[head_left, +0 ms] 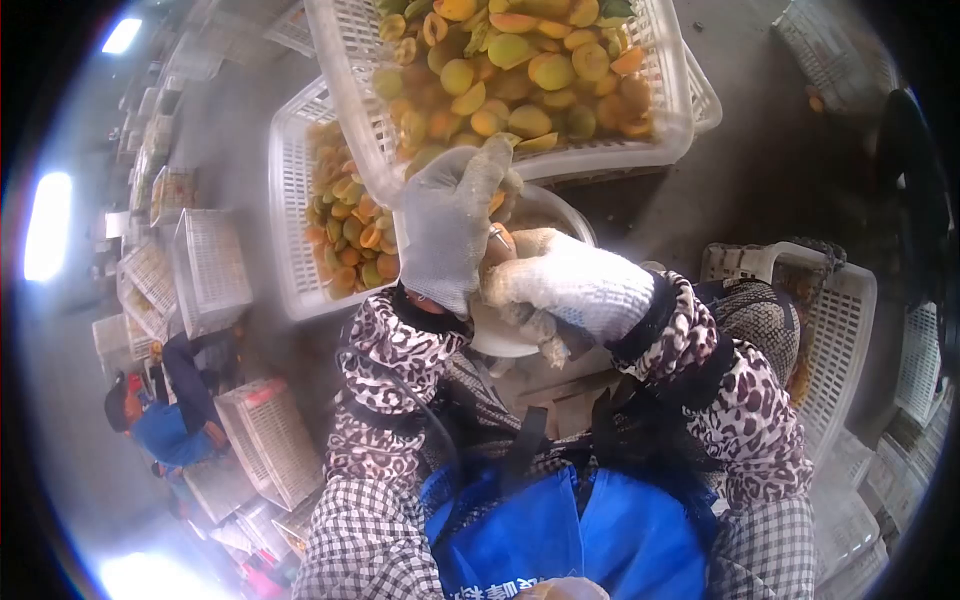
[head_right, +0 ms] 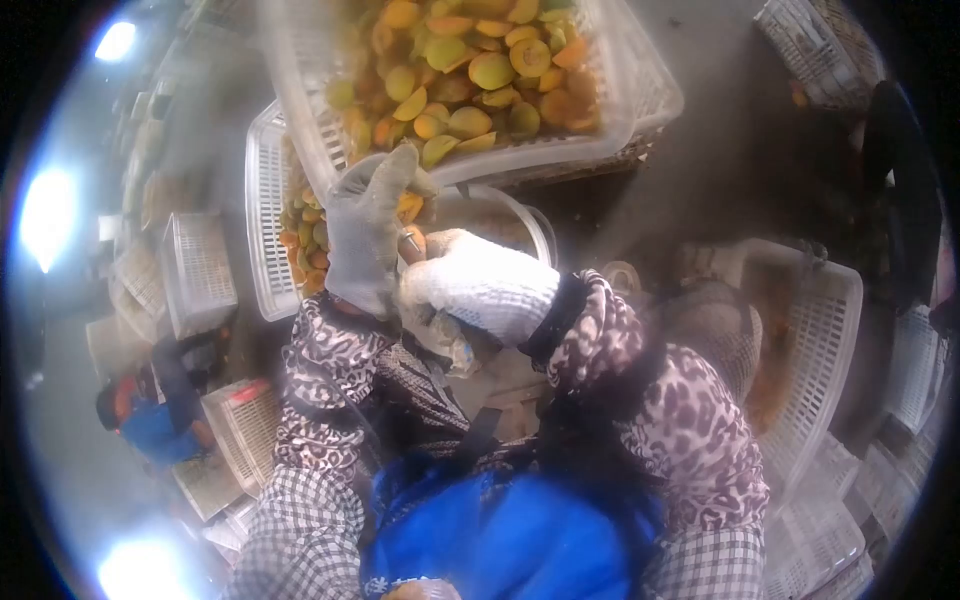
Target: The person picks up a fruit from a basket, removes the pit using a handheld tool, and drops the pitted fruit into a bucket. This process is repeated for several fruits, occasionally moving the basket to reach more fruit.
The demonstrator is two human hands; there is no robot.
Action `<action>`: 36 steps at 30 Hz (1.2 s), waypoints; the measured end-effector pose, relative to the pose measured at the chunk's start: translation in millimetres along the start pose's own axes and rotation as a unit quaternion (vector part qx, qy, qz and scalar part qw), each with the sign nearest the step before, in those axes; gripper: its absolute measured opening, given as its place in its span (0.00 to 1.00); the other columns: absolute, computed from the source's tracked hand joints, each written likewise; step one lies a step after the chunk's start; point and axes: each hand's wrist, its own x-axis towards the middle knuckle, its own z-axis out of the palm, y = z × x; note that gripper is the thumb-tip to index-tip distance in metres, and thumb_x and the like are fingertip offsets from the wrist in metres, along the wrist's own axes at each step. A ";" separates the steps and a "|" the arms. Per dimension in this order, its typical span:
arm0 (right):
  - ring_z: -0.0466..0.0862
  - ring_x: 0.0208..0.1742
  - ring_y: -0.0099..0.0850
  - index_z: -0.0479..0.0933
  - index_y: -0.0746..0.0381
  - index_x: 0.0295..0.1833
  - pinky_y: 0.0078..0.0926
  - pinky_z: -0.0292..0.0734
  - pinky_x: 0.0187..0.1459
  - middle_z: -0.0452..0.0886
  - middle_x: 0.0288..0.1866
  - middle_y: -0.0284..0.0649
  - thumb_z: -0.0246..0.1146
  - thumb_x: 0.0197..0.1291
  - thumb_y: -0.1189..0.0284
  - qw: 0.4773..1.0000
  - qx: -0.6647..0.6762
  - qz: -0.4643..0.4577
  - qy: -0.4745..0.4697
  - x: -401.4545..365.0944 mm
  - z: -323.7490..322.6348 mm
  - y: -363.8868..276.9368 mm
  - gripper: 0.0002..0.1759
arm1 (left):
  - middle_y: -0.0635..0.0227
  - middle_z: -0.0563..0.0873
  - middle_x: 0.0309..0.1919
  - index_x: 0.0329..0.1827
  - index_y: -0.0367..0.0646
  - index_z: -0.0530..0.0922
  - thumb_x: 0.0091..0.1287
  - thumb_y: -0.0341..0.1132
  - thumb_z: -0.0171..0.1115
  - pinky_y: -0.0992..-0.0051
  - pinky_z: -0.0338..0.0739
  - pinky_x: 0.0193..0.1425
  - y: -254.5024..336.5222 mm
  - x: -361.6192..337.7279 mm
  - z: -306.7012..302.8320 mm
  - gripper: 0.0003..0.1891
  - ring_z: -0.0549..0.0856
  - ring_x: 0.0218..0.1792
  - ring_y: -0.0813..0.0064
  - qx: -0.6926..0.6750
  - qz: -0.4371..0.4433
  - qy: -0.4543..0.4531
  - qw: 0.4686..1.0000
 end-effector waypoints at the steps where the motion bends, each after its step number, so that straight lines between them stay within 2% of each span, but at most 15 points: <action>1: 0.81 0.25 0.27 0.76 0.66 0.44 0.28 0.82 0.28 0.80 0.29 0.39 0.59 0.59 0.70 1.000 -0.002 -0.017 -0.001 3.2 -1.1 2.8 0.12 | 0.68 0.83 0.24 0.31 0.39 0.83 0.71 0.44 0.64 0.81 0.73 0.30 0.0 0.5 -0.2 0.16 0.79 0.23 0.79 -0.039 0.006 -0.006 0.999; 6: 0.79 0.25 0.26 0.76 0.67 0.43 0.26 0.78 0.27 0.79 0.29 0.37 0.60 0.60 0.71 0.994 -0.091 0.044 0.034 -10.3 -9.0 -7.4 0.11 | 0.63 0.83 0.25 0.29 0.39 0.81 0.73 0.45 0.60 0.78 0.75 0.30 4.8 2.4 4.4 0.18 0.81 0.25 0.74 -0.112 -0.037 -0.054 0.992; 9: 0.79 0.28 0.24 0.76 0.67 0.44 0.25 0.78 0.32 0.80 0.31 0.37 0.61 0.61 0.69 0.995 0.064 0.066 -0.031 -7.6 -12.8 1.2 0.12 | 0.62 0.83 0.25 0.29 0.39 0.81 0.74 0.44 0.58 0.77 0.76 0.30 12.6 1.0 -2.0 0.19 0.81 0.26 0.73 -0.080 -0.044 -0.093 0.991; 15: 0.79 0.33 0.22 0.76 0.66 0.48 0.24 0.78 0.36 0.81 0.34 0.38 0.61 0.64 0.70 0.994 -0.071 -0.080 -0.025 -5.1 -12.3 5.6 0.12 | 0.64 0.81 0.26 0.34 0.40 0.79 0.74 0.47 0.57 0.73 0.79 0.32 3.5 5.0 -5.2 0.18 0.82 0.28 0.71 -0.169 -0.115 -0.096 0.974; 19: 0.79 0.35 0.24 0.75 0.66 0.50 0.22 0.78 0.36 0.80 0.36 0.36 0.62 0.66 0.66 0.982 0.057 -0.087 -0.160 -7.1 -18.1 2.5 0.15 | 0.66 0.80 0.29 0.37 0.46 0.76 0.75 0.48 0.56 0.71 0.82 0.36 18.9 -14.2 -0.9 0.15 0.83 0.30 0.71 -0.401 -0.183 -0.059 0.896; 20: 0.78 0.35 0.23 0.75 0.66 0.51 0.22 0.77 0.35 0.79 0.37 0.36 0.61 0.66 0.65 0.994 -0.067 -0.034 -0.081 -10.8 -17.2 -3.7 0.16 | 0.66 0.80 0.31 0.37 0.47 0.75 0.75 0.48 0.55 0.70 0.82 0.37 23.4 -16.8 -1.3 0.14 0.83 0.31 0.70 -0.464 -0.207 -0.051 0.860; 25: 0.79 0.35 0.23 0.76 0.65 0.55 0.23 0.76 0.38 0.80 0.35 0.34 0.60 0.63 0.70 0.965 -0.238 -0.101 -0.042 -21.3 -9.4 -5.5 0.16 | 0.67 0.80 0.31 0.37 0.47 0.75 0.76 0.46 0.55 0.70 0.82 0.40 -2.3 -6.8 -8.5 0.13 0.83 0.33 0.69 -0.522 -0.144 -0.108 0.834; 27: 0.83 0.34 0.27 0.76 0.63 0.59 0.27 0.77 0.37 0.83 0.35 0.38 0.62 0.61 0.72 0.901 -0.401 -0.168 0.000 -21.5 -16.3 7.5 0.19 | 0.66 0.79 0.33 0.40 0.44 0.74 0.77 0.44 0.53 0.71 0.81 0.43 -6.7 -3.5 -23.3 0.13 0.82 0.37 0.69 -0.420 0.021 -0.154 0.894; 28: 0.84 0.34 0.29 0.76 0.62 0.58 0.28 0.78 0.38 0.83 0.34 0.39 0.62 0.62 0.71 0.935 -0.293 -0.199 0.014 -19.2 -14.9 33.3 0.19 | 0.63 0.78 0.36 0.44 0.40 0.74 0.77 0.38 0.53 0.71 0.81 0.45 -3.4 6.6 -37.0 0.10 0.81 0.39 0.70 -0.665 -0.125 -0.191 0.711; 29: 0.85 0.34 0.31 0.75 0.62 0.57 0.29 0.79 0.39 0.84 0.32 0.41 0.62 0.63 0.71 0.957 -0.182 -0.225 0.026 -20.1 -12.5 52.5 0.18 | 0.63 0.78 0.36 0.44 0.40 0.74 0.77 0.38 0.53 0.71 0.81 0.45 -1.5 4.3 -39.9 0.10 0.81 0.39 0.70 -0.665 -0.117 -0.194 0.712; 31: 0.86 0.29 0.37 0.74 0.62 0.52 0.32 0.81 0.35 0.85 0.31 0.44 0.62 0.64 0.69 0.916 -0.364 -0.154 0.067 -25.2 -19.0 52.5 0.14 | 0.63 0.78 0.38 0.47 0.38 0.74 0.77 0.37 0.52 0.71 0.81 0.45 0.7 0.9 -41.4 0.10 0.81 0.40 0.70 -0.487 0.007 -0.063 0.871; 32: 0.86 0.28 0.40 0.73 0.63 0.52 0.34 0.82 0.33 0.85 0.31 0.45 0.62 0.64 0.69 0.869 -0.453 -0.168 0.108 -22.9 -22.1 56.8 0.14 | 0.63 0.78 0.38 0.47 0.38 0.74 0.77 0.37 0.52 0.71 0.81 0.45 0.3 -1.2 -44.9 0.10 0.81 0.40 0.70 -0.490 0.010 -0.064 0.870; 34: 0.85 0.26 0.45 0.72 0.64 0.52 0.39 0.82 0.31 0.85 0.32 0.48 0.62 0.64 0.68 0.746 -0.636 -0.116 0.160 -19.0 -33.7 76.5 0.15 | 0.61 0.80 0.42 0.46 0.37 0.74 0.76 0.40 0.55 0.70 0.81 0.46 -1.6 -4.7 -60.4 0.12 0.81 0.42 0.70 -0.095 0.130 0.041 0.986; 35: 0.85 0.26 0.47 0.72 0.64 0.52 0.41 0.82 0.29 0.85 0.33 0.50 0.62 0.64 0.68 0.664 -0.725 -0.054 0.172 -12.2 -42.7 90.3 0.16 | 0.60 0.80 0.44 0.45 0.37 0.75 0.76 0.42 0.56 0.70 0.81 0.47 1.4 2.1 -69.9 0.14 0.82 0.43 0.70 0.116 0.194 0.091 0.970; 36: 0.86 0.28 0.46 0.73 0.66 0.51 0.42 0.82 0.30 0.84 0.32 0.51 0.61 0.64 0.67 0.702 -0.672 -0.109 0.209 -7.8 -48.2 105.3 0.16 | 0.60 0.82 0.42 0.45 0.40 0.77 0.73 0.38 0.59 0.70 0.81 0.47 1.9 17.2 -86.2 0.09 0.82 0.42 0.69 -0.048 0.138 0.146 0.978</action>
